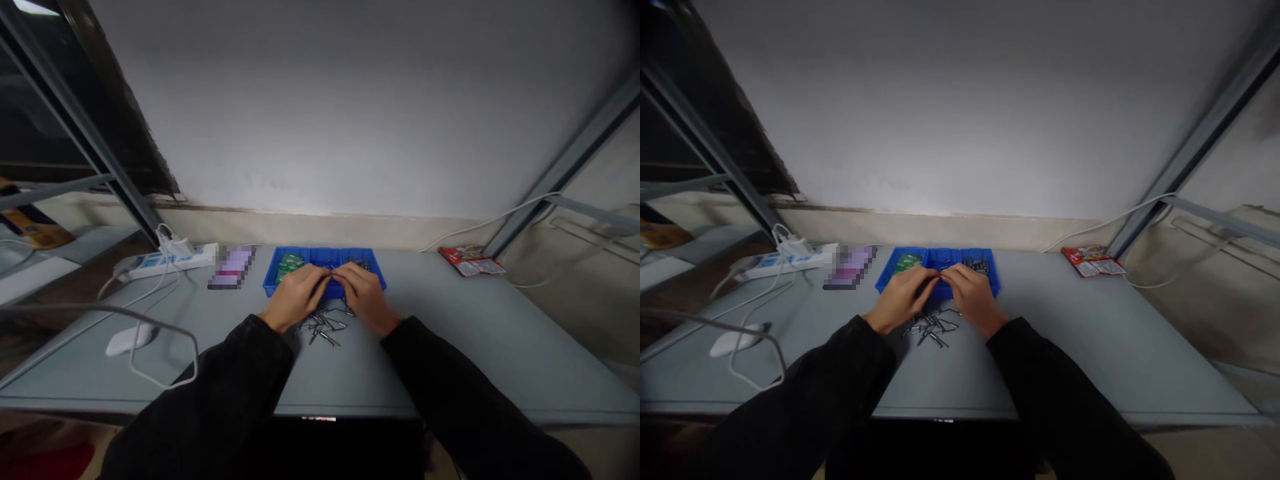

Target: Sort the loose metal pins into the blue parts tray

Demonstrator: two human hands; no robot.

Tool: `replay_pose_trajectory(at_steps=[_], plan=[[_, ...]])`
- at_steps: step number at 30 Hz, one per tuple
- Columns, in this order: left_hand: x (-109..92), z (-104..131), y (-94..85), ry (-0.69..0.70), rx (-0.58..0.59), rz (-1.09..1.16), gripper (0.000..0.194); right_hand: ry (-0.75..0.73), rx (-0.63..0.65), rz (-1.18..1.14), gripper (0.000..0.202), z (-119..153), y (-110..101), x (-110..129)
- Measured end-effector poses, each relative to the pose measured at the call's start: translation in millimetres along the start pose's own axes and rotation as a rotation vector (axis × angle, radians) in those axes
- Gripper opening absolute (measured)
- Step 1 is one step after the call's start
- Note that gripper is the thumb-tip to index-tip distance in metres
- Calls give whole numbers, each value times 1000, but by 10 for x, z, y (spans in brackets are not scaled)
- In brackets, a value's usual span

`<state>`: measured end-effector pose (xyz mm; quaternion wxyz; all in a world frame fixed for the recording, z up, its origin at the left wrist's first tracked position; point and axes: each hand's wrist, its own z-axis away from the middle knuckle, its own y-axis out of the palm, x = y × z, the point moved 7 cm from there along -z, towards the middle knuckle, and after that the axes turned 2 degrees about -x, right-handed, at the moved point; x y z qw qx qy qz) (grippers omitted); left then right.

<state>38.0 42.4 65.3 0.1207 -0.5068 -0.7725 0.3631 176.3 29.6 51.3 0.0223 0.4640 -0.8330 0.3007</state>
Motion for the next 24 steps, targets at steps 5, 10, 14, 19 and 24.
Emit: replay_pose_trajectory(at_steps=[5, 10, 14, 19, 24], plan=[[123, -182, -36, 7, -29, -53, 19, -51, -32, 76, 18, -252, -57, -65], [213, -151, -8, 18, -68, -54, 15, -96, -24, 101, 19, -238, 42, -84], [199, -26, 49, -10, -35, 14, 13, -107, -35, 130, 21, -93, 95, -19], [159, 23, 55, -88, -51, 127, 12, -67, -65, 106, 18, -31, 57, -1], [170, 8, 73, -115, -36, 139, 13, -51, 9, 121, 21, -31, 95, -65]])
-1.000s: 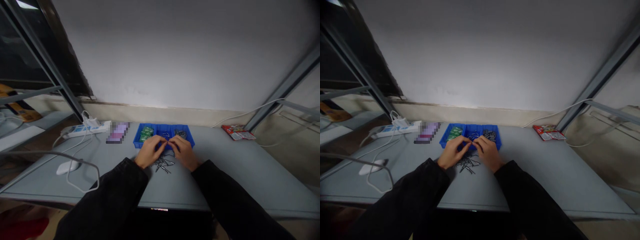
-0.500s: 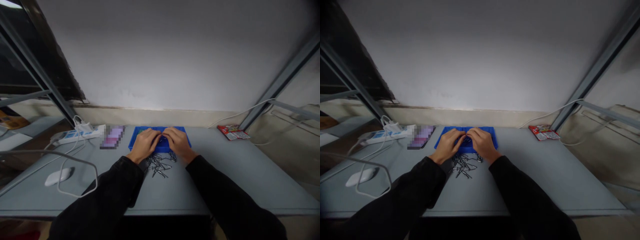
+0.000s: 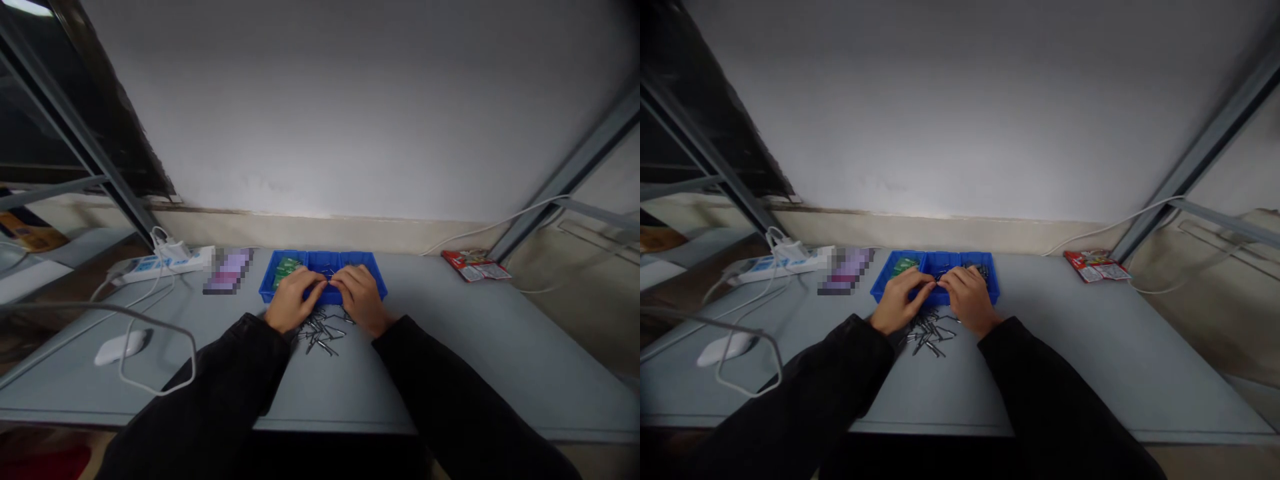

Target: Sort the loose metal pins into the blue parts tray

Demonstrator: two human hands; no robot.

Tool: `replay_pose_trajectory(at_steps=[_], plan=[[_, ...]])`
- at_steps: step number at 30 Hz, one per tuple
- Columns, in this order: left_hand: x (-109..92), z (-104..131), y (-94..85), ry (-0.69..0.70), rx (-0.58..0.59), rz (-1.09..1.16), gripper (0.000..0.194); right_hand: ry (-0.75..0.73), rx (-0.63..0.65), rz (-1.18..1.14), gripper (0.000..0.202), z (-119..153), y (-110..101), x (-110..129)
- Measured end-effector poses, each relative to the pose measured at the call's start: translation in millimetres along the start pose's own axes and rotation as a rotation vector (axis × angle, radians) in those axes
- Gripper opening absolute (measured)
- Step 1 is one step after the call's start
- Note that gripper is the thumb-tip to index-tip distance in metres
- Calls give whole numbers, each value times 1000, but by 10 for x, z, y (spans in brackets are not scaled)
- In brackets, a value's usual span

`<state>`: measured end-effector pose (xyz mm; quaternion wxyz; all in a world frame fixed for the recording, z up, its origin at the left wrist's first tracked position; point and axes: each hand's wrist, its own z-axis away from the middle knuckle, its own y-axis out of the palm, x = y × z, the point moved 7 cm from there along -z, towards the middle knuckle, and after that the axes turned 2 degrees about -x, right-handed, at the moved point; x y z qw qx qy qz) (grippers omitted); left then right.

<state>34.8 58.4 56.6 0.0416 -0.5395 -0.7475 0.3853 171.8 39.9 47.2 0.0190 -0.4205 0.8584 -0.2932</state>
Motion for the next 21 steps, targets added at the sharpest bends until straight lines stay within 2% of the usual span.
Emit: replay_pose_trajectory(at_steps=[7, 16, 21], plan=[[91, 26, 3, -52, 31, -40, 13, 3, 54, 15, 17, 12, 56, -7], [51, 16, 35, -32, 29, -7, 17, 3, 70, 35, 22, 8, 26, -46], [73, 17, 38, -57, 16, 1, 19, 10, 70, 39, 18, 31, 32, -46]])
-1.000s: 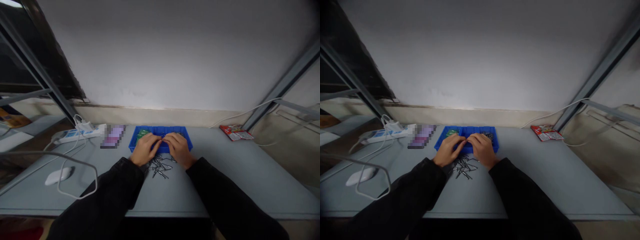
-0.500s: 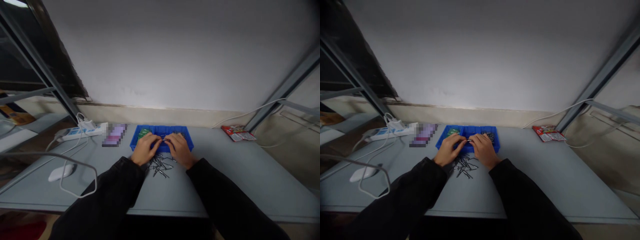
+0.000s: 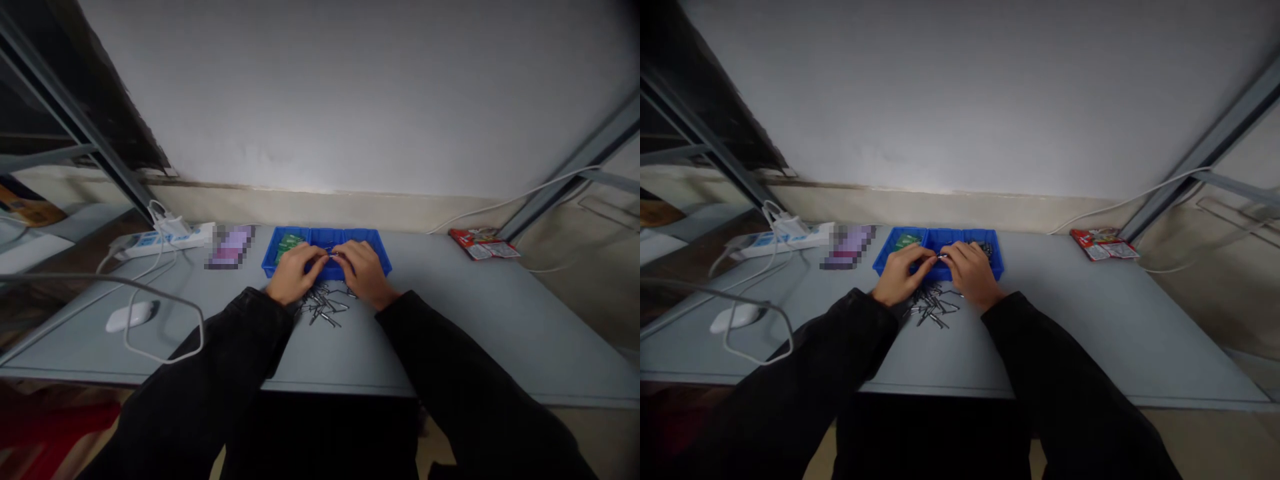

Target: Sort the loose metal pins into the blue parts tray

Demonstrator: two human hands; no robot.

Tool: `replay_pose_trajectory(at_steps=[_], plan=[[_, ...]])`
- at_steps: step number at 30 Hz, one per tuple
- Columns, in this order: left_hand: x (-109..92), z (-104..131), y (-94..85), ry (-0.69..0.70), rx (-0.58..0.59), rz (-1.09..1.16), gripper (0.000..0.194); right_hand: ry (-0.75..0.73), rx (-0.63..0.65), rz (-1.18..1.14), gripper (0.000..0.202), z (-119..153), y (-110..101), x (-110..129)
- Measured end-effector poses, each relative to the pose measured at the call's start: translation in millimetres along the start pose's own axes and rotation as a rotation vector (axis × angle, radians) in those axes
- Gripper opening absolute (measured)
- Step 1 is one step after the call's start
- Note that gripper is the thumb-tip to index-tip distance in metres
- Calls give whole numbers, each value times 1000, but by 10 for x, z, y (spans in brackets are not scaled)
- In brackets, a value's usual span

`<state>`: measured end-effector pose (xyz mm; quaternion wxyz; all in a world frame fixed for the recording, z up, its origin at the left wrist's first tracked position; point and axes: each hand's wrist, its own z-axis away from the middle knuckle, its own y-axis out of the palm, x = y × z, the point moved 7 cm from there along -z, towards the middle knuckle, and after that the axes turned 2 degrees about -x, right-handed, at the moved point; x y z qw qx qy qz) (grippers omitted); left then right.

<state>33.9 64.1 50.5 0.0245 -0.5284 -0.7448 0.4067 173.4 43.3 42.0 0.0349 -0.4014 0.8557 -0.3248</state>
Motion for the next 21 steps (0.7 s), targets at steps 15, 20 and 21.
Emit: replay_pose_trajectory(at_steps=[15, 20, 21], plan=[[-4, 8, 30, 10, 14, -14, 20, 4, -5, -3, 17, 21, 28, -8], [-14, 12, 25, 10, 4, 2, 20, -18, 7, 4, 19, 17, 28, -14], [-14, 12, 22, 8, -1, 5, 19, -23, 6, 6, 20, 15, 24, -9]])
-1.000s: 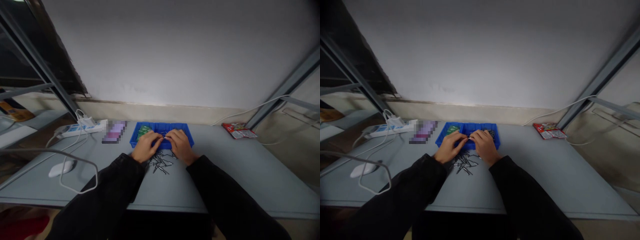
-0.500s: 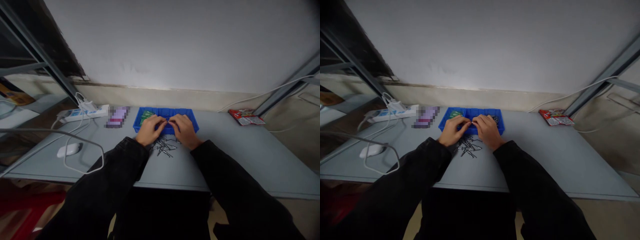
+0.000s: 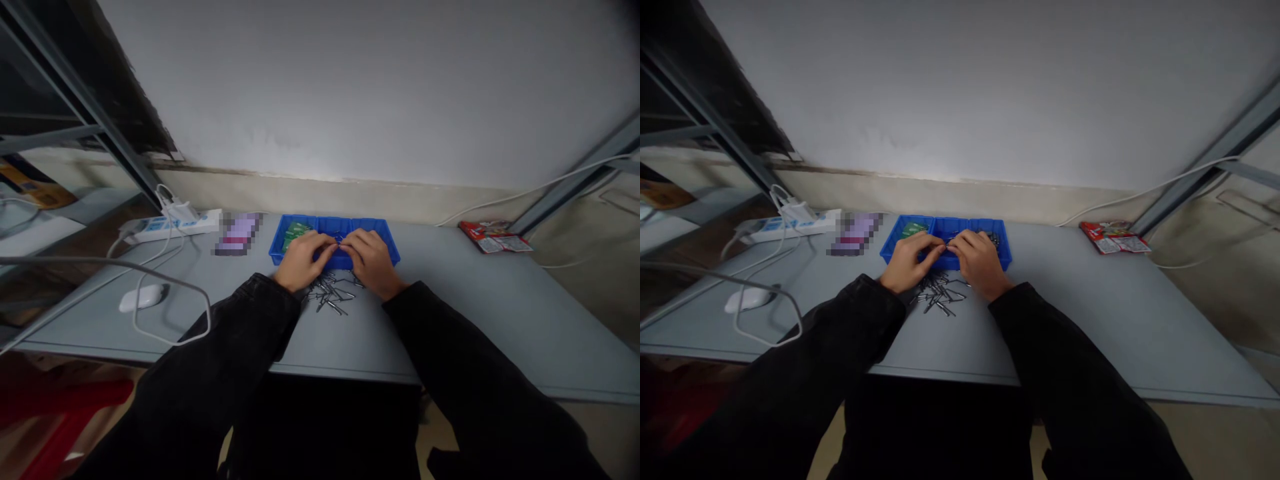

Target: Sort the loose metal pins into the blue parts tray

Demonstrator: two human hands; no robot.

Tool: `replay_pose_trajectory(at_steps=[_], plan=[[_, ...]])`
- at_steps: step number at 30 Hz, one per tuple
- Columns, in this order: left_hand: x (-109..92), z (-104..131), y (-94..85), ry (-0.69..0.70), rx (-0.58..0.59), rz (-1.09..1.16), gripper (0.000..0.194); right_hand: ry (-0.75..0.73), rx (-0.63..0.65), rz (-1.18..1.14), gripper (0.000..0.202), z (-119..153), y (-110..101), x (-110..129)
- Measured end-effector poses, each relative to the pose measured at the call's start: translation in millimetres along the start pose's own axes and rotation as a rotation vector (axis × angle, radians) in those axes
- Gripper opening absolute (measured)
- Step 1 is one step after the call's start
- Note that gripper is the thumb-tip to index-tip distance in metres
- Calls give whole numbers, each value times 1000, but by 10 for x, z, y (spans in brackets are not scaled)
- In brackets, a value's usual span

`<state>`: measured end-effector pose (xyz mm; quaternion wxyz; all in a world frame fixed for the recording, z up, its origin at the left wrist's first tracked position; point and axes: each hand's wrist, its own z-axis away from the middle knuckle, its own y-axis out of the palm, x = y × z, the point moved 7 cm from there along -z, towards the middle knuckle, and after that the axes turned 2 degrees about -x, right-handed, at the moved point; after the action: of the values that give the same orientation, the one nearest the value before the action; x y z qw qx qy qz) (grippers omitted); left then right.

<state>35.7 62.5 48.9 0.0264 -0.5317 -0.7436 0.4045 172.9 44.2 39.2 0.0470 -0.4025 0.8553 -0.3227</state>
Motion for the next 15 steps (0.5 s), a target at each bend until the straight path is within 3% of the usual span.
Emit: replay_pose_trajectory(at_steps=[15], plan=[[22, 5, -5, -23, -15, -5, 21, 20, -33, 22, 15, -19, -45, -15]])
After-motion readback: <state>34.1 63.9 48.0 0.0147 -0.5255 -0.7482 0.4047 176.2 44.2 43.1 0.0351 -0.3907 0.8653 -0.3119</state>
